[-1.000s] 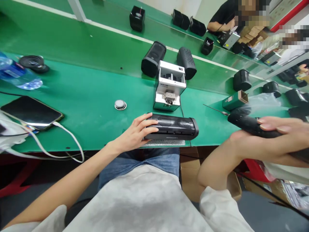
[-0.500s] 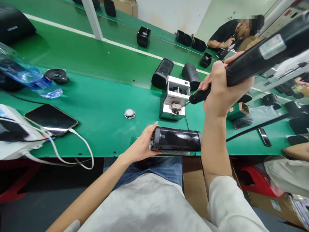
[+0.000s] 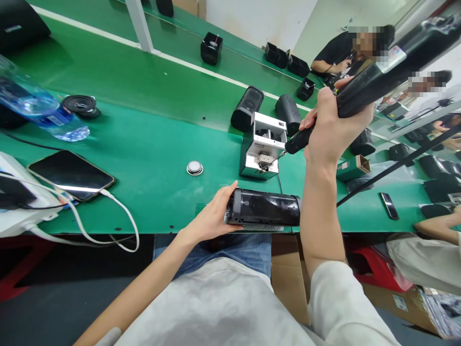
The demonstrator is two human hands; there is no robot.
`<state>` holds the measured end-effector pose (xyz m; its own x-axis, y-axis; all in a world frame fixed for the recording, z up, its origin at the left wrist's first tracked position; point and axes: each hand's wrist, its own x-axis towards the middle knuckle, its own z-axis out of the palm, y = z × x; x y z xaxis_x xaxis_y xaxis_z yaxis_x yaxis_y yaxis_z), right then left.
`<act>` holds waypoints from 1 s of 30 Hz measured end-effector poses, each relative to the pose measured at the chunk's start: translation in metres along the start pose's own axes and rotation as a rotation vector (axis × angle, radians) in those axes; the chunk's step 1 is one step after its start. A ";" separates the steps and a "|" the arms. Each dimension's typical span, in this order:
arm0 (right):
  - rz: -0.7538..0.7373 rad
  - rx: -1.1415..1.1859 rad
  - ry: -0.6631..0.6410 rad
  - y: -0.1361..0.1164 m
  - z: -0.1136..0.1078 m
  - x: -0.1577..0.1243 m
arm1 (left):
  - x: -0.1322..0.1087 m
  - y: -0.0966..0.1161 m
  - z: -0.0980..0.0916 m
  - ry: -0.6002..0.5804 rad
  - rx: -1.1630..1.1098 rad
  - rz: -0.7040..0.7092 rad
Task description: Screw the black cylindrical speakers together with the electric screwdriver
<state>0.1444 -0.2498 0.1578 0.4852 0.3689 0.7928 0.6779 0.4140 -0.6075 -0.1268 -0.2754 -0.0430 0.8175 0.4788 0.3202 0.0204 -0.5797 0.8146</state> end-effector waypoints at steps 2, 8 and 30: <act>0.006 0.042 -0.075 -0.005 0.000 0.000 | 0.000 0.000 0.000 -0.001 -0.004 -0.003; 0.102 0.036 -0.217 -0.018 0.002 0.001 | 0.001 0.001 -0.001 -0.008 -0.012 -0.017; 0.094 0.406 -0.191 -0.108 0.017 -0.040 | 0.000 -0.006 0.004 0.032 -0.056 0.007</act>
<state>0.0423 -0.2954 0.1908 0.3974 0.5517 0.7333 0.3461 0.6500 -0.6766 -0.1243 -0.2744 -0.0496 0.7984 0.4961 0.3411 -0.0186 -0.5460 0.8376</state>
